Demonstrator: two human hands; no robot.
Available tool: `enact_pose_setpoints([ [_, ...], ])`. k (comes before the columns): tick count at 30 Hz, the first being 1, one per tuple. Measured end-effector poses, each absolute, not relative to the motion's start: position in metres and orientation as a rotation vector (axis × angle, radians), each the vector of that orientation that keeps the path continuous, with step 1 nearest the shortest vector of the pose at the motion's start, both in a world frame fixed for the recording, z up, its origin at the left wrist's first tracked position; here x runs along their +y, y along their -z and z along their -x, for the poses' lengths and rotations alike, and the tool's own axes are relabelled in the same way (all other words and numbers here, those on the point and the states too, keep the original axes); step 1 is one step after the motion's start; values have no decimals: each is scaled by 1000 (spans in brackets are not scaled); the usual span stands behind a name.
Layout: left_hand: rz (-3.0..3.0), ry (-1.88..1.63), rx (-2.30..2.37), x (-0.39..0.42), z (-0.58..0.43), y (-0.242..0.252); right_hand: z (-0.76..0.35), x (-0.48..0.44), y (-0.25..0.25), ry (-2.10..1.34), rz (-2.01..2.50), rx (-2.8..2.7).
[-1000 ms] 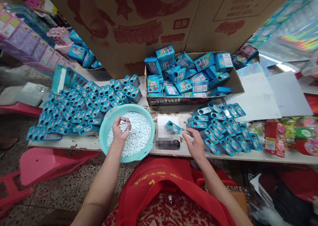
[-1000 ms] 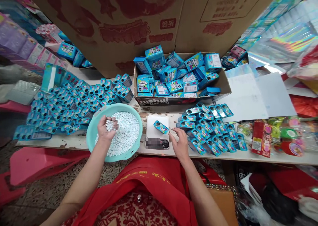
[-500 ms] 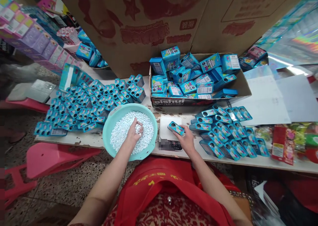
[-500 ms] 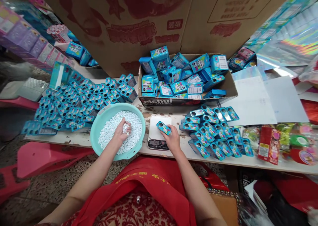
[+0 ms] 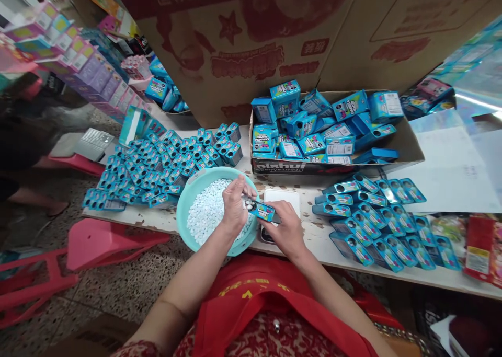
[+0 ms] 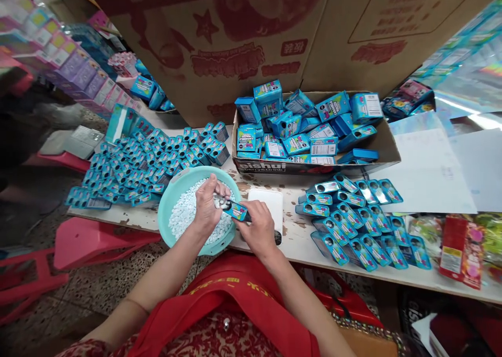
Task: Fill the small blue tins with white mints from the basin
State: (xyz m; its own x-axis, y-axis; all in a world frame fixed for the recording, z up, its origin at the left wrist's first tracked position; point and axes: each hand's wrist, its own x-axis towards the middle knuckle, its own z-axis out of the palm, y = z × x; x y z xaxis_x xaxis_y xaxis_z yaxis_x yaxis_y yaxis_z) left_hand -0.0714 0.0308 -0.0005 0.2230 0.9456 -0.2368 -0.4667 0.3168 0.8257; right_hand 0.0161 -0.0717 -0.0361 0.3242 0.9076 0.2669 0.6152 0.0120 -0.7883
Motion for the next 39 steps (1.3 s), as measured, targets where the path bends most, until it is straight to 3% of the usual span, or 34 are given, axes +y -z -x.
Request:
enact_pose_setpoints([
  [27, -613, -1093, 962, 44, 70, 7, -28, -73, 41, -489, 1705, -1276],
  [39, -1059, -1003, 1488, 54, 139, 102, -81, -110, 117, -504, 1866, -994],
])
